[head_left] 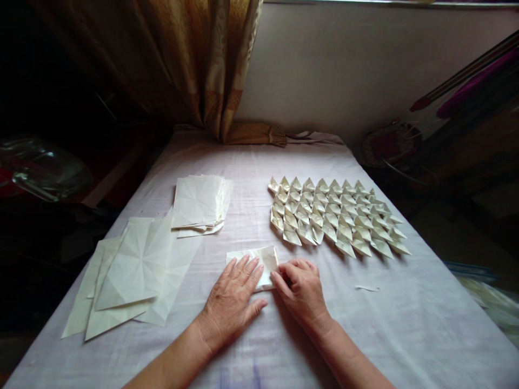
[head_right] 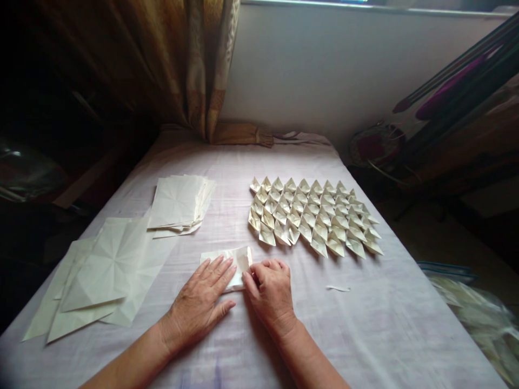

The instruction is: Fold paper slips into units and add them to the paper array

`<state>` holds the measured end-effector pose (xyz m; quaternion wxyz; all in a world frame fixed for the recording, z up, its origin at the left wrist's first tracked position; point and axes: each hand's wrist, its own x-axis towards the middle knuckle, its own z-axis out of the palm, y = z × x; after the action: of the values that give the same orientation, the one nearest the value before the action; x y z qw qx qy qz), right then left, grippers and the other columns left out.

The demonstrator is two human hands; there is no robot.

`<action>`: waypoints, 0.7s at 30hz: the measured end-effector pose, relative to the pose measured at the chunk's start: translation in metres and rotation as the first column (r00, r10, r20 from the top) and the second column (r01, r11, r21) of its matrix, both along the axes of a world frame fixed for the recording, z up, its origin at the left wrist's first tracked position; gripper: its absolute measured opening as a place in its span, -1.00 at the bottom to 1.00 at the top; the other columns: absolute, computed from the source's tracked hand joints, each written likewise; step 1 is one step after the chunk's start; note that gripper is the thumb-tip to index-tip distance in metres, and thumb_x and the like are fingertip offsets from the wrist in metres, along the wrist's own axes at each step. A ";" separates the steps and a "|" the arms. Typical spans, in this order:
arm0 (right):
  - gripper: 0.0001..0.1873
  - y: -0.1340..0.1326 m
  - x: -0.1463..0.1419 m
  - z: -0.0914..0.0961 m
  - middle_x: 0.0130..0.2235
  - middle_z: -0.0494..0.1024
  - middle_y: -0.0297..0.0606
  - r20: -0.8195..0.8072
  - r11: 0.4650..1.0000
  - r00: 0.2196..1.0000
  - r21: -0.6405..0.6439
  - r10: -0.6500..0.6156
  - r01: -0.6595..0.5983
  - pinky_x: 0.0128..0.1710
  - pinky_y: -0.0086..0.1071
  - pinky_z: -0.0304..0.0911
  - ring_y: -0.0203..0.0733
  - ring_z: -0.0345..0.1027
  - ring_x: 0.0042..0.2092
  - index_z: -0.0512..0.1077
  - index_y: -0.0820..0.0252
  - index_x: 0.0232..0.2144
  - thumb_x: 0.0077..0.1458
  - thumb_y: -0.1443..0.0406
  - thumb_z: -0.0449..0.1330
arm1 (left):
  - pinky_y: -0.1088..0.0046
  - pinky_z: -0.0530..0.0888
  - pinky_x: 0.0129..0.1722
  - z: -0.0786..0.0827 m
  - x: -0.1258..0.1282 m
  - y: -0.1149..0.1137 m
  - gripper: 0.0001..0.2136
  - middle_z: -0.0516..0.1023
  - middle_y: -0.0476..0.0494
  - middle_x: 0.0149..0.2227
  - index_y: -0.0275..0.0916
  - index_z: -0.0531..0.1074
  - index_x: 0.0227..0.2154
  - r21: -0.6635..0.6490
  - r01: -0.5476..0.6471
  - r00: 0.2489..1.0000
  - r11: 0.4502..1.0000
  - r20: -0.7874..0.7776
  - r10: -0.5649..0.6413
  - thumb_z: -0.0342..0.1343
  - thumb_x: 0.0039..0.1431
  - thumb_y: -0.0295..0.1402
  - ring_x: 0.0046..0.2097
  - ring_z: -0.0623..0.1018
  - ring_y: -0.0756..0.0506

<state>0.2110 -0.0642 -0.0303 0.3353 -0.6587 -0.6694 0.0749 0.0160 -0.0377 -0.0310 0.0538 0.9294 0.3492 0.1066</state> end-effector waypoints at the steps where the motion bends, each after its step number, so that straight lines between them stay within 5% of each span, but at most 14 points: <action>1: -0.77 0.000 0.000 0.000 -0.48 0.45 -0.33 0.004 1.000 1.000 -0.002 -0.003 0.003 -0.13 -0.27 0.05 -0.20 0.29 -0.35 0.43 0.13 -0.52 0.17 0.26 0.13 | 0.13 0.15 0.30 0.001 0.000 0.000 -0.42 0.25 -0.21 0.30 -0.23 0.16 0.28 0.002 0.002 1.000 1.000 -0.004 -0.002 0.00 0.27 -0.08 0.34 0.18 -0.20; 13: -0.80 0.000 0.012 -0.001 -0.37 0.57 -0.27 -0.044 1.000 0.999 0.001 -0.010 0.010 -0.12 -0.27 0.10 -0.16 0.37 -0.27 0.48 0.13 -0.36 0.23 0.26 0.07 | 0.14 0.11 0.30 0.003 0.003 0.000 -0.41 0.29 -0.19 0.28 -0.19 0.20 0.26 0.000 -0.034 0.999 0.999 0.030 0.034 0.01 0.25 -0.03 0.31 0.22 -0.21; 17: -0.79 0.001 0.020 0.002 -0.38 0.57 -0.28 -0.036 1.000 0.999 -0.002 -0.017 0.017 -0.14 -0.27 0.10 -0.16 0.38 -0.28 0.47 0.12 -0.39 0.22 0.26 0.08 | 0.14 0.29 0.17 0.024 0.013 0.013 -0.59 0.46 -0.19 0.13 -0.16 0.43 0.04 -0.076 -0.064 0.996 0.995 0.053 0.068 0.02 0.26 -0.05 0.17 0.39 -0.22; 21: -0.81 0.001 0.020 0.002 -0.39 0.56 -0.29 -0.039 1.000 0.999 0.018 -0.008 0.008 -0.13 -0.27 0.09 -0.16 0.38 -0.30 0.47 0.12 -0.41 0.21 0.28 0.09 | 0.25 0.44 -0.10 0.050 0.038 0.037 -0.82 0.57 -0.15 -0.19 -0.18 0.50 -0.28 -0.176 -0.131 0.984 0.976 -0.142 0.107 -0.01 0.31 -0.32 -0.09 0.53 -0.18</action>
<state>0.2310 -0.0635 -0.0285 0.3546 -0.6568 -0.6606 0.0806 0.0538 -0.0003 0.0188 0.1100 0.9027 0.4156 0.0151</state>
